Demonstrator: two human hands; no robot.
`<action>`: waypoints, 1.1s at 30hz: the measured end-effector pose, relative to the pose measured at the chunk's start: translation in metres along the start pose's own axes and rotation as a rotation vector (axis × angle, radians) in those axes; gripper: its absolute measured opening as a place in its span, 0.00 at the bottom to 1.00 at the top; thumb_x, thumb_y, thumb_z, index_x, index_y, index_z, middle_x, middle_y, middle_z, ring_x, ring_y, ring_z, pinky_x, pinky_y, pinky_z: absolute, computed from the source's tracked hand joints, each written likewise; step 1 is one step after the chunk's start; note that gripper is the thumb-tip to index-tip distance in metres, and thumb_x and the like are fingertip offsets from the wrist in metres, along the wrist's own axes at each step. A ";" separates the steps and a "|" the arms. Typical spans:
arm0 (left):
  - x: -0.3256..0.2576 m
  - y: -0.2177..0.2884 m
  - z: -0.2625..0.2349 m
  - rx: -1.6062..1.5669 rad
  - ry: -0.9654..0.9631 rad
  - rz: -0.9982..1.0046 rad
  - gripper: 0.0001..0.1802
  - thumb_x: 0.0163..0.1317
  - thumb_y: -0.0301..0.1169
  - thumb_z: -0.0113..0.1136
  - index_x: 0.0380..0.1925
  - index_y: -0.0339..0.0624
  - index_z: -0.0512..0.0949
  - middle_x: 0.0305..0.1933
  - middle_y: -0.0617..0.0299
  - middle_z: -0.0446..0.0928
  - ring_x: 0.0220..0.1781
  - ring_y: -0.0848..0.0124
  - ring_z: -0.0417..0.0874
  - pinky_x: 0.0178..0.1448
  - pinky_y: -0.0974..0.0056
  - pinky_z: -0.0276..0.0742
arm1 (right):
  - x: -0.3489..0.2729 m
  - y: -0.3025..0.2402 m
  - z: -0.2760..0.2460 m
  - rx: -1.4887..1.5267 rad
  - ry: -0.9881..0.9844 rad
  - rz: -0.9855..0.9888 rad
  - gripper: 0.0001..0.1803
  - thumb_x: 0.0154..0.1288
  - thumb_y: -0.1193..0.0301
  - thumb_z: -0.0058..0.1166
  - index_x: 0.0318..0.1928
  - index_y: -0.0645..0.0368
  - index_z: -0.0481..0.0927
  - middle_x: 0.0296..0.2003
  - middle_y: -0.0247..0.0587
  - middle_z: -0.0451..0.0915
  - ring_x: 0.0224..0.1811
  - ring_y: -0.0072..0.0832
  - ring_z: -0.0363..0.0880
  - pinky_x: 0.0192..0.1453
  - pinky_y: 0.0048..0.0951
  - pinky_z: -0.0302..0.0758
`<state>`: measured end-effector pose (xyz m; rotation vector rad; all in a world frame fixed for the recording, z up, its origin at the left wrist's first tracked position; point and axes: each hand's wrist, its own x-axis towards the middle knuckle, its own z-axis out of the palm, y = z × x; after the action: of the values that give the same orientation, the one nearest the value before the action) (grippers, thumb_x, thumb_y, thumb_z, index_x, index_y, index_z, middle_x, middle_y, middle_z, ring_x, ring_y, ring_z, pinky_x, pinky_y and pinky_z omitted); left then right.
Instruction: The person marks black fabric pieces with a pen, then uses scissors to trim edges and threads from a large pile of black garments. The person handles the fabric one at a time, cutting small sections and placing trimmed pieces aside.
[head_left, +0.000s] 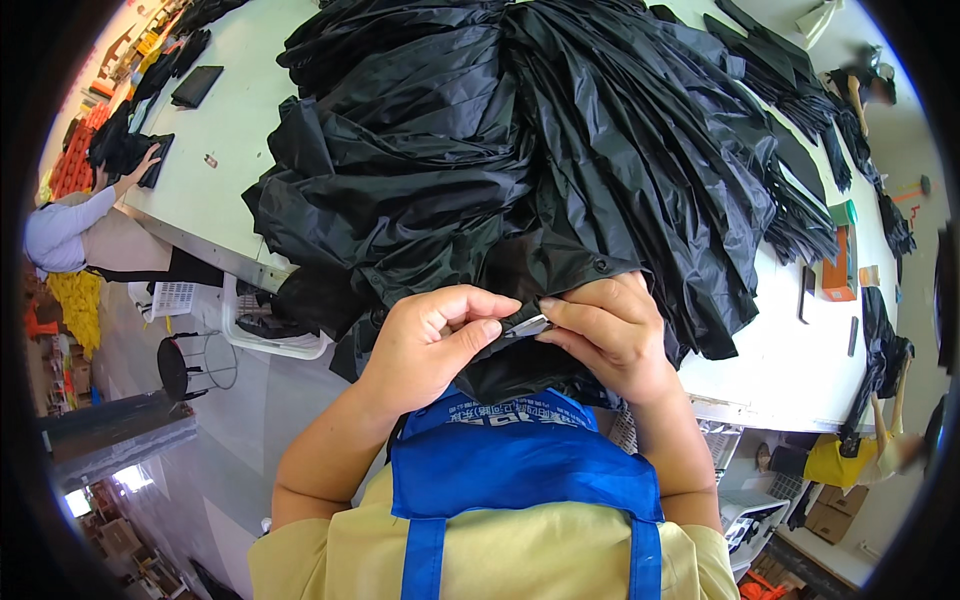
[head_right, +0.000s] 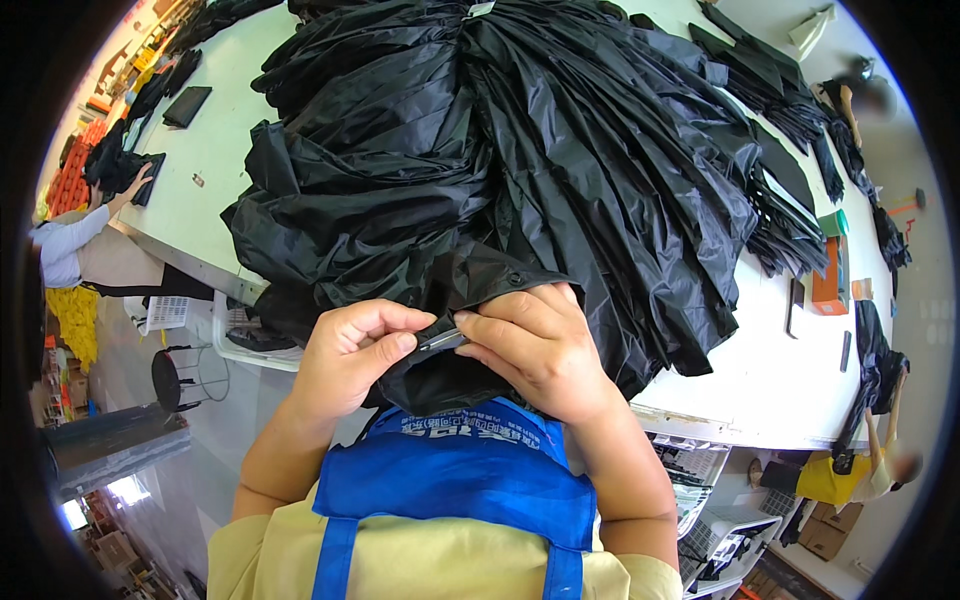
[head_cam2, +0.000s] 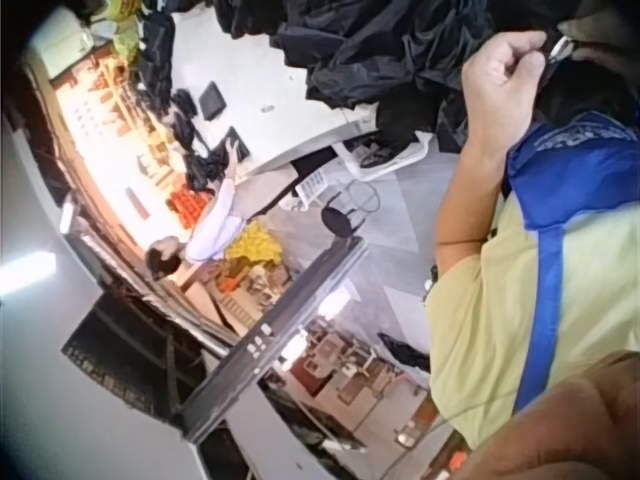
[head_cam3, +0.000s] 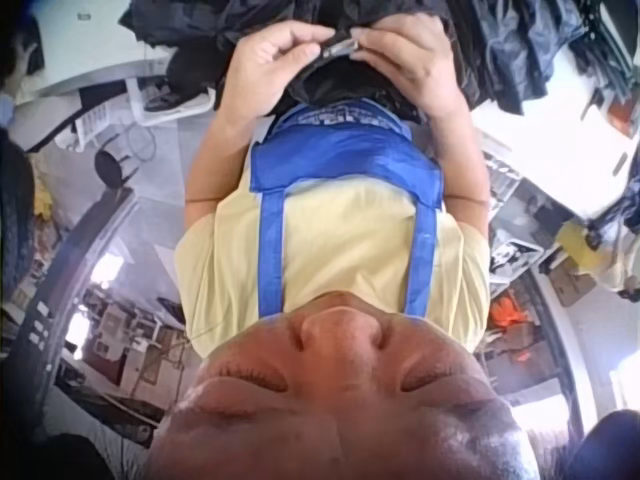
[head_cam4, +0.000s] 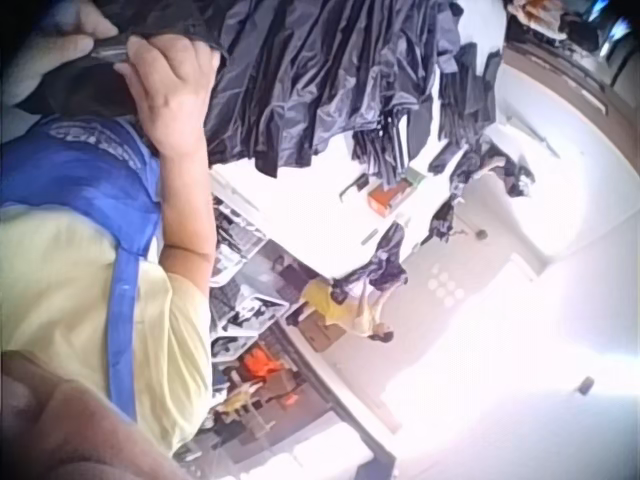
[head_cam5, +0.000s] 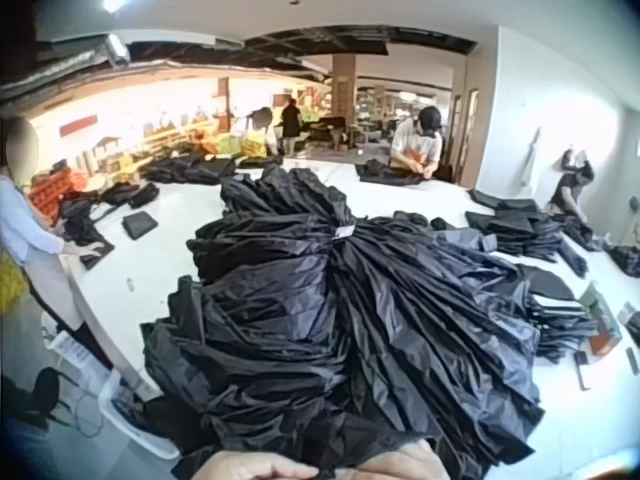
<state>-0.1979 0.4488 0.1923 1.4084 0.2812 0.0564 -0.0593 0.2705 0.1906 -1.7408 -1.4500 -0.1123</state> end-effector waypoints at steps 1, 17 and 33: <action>0.000 0.001 0.000 0.012 0.003 0.003 0.11 0.65 0.22 0.53 0.46 0.31 0.78 0.38 0.64 0.80 0.38 0.83 0.76 0.44 0.76 0.72 | -0.003 0.004 0.004 0.041 0.012 0.008 0.17 0.45 0.70 0.70 0.38 0.56 0.84 0.35 0.34 0.79 0.35 0.32 0.76 0.41 0.30 0.68; -0.022 -0.168 -0.145 1.724 -0.607 -0.545 0.13 0.49 0.24 0.53 0.32 0.40 0.85 0.35 0.51 0.82 0.42 0.54 0.83 0.45 0.55 0.79 | -0.217 0.041 0.019 -0.525 -0.312 0.771 0.11 0.55 0.68 0.63 0.33 0.59 0.76 0.24 0.39 0.71 0.27 0.34 0.77 0.32 0.34 0.74; 0.038 -0.195 -0.030 1.437 -0.411 0.145 0.36 0.59 0.38 0.57 0.63 0.28 0.61 0.70 0.38 0.56 0.72 0.49 0.58 0.73 0.52 0.55 | -0.137 0.042 -0.048 1.469 0.903 1.121 0.15 0.68 0.66 0.51 0.48 0.63 0.77 0.44 0.49 0.82 0.44 0.39 0.83 0.53 0.38 0.79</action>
<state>-0.1933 0.4529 -0.0087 2.8028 -0.2070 -0.3901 -0.0473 0.1355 0.1230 -0.7367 0.3273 0.5562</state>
